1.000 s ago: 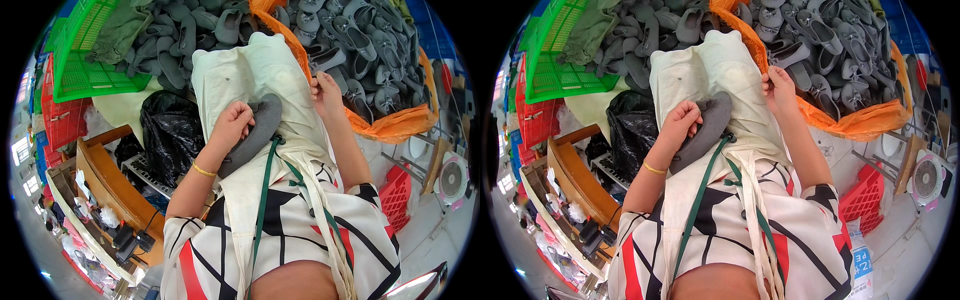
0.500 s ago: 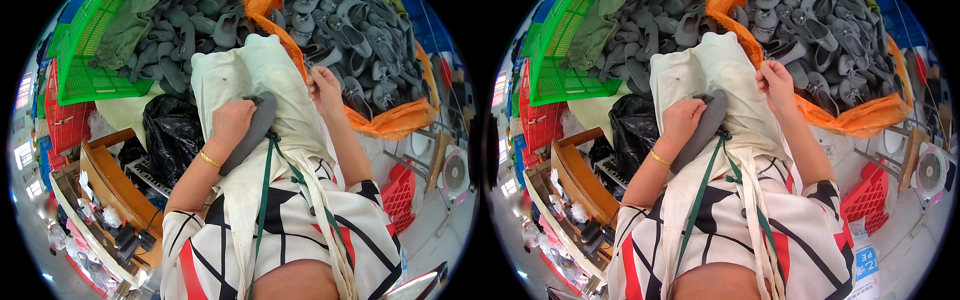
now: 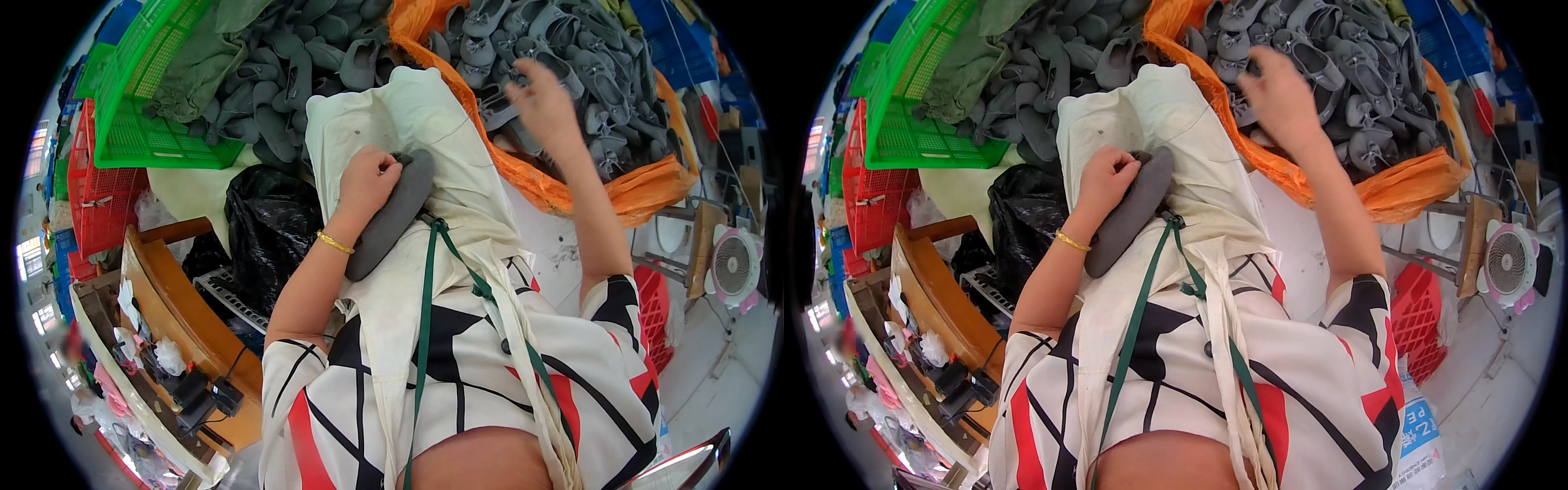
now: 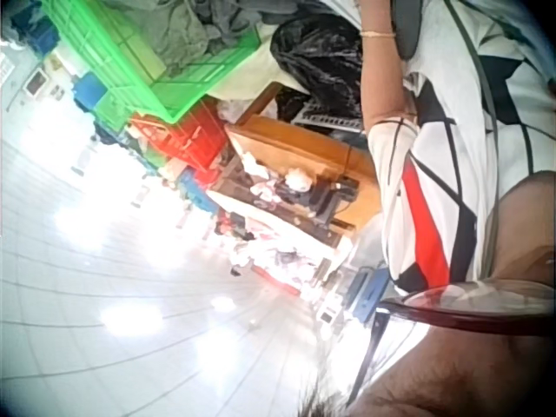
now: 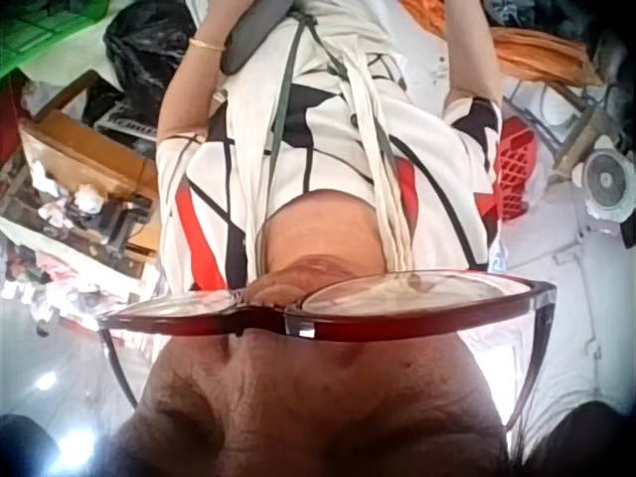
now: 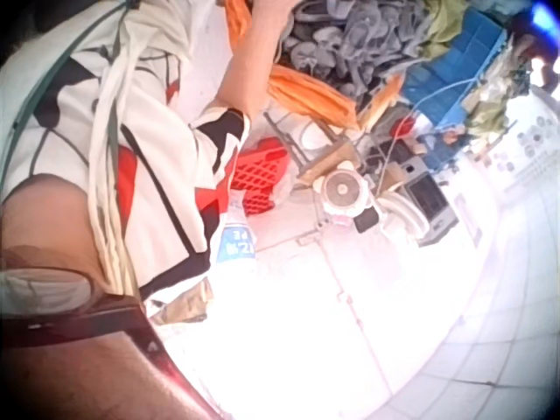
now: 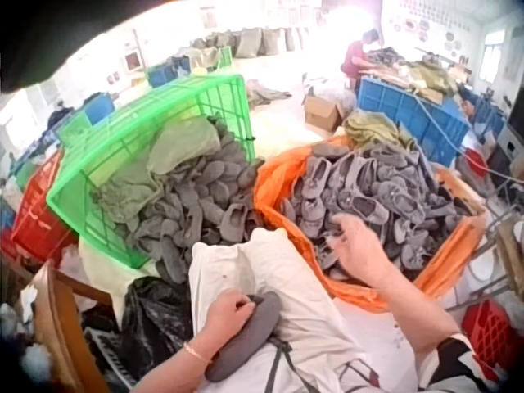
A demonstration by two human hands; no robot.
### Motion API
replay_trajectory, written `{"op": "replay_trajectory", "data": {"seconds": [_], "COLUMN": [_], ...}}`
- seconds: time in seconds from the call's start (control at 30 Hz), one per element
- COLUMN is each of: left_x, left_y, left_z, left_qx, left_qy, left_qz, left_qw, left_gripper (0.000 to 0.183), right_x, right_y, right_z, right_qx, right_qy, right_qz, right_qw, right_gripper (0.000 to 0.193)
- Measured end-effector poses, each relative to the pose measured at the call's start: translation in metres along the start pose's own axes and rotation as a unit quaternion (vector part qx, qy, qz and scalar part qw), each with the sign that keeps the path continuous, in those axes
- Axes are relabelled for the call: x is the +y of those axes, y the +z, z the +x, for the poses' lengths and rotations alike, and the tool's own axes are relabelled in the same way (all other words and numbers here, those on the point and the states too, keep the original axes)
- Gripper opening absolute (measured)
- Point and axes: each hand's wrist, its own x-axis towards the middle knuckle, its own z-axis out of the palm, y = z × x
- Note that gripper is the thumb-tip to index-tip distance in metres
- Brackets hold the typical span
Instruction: The person assembles gray slipper shoes by hand, attaching decorative fabric bows to the toe area. They pick up a slipper from a large orange bin, position a bow, and secure it with a needle and thread. The finished slippers are placed into a white sack.
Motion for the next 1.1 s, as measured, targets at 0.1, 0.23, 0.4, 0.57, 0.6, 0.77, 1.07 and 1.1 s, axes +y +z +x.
{"op": "replay_trajectory", "data": {"seconds": [0.1, 0.23, 0.4, 0.57, 0.6, 0.77, 1.07, 1.1], "left_x": [-0.024, -0.023, -0.027, -0.029, -0.030, -0.024, -0.021, -0.020], "left_y": [0.009, 0.010, 0.011, 0.015, 0.015, 0.011, 0.010, 0.011], "left_z": [-0.002, 0.001, -0.004, -0.004, -0.005, -0.005, -0.004, -0.004], "left_qx": [0.005, -0.019, -0.005, 0.002, 0.000, -0.008, 0.000, 0.001], "left_qy": [-0.117, -0.166, -0.204, -0.232, -0.232, -0.227, -0.234, -0.239], "left_qz": [-0.158, -0.232, -0.300, -0.342, -0.348, -0.339, -0.363, -0.370], "left_qw": [0.981, 0.958, 0.932, 0.910, 0.908, 0.913, 0.902, 0.898], "left_gripper": [0.015, 0.017, 0.015, 0.014, 0.014, 0.013, 0.012, 0.012], "right_x": [-0.026, -0.077, -0.061, -0.047, -0.044, -0.017, 0.003, -0.008], "right_y": [0.026, 0.055, 0.072, 0.034, 0.025, -0.015, -0.082, -0.078], "right_z": [-0.035, -0.079, -0.090, -0.085, -0.085, -0.075, -0.050, -0.052], "right_qx": [-0.337, -0.544, -0.543, -0.539, -0.539, -0.476, -0.218, -0.165], "right_qy": [0.026, 0.009, -0.014, 0.037, 0.048, 0.159, 0.328, 0.346], "right_qz": [-0.031, -0.015, 0.013, 0.048, 0.051, 0.159, 0.510, 0.514], "right_qw": [0.941, 0.839, 0.840, 0.840, 0.839, 0.850, 0.765, 0.767], "right_gripper": [0.033, 0.055, 0.039, 0.035, 0.037, 0.070, 0.062, 0.045]}}
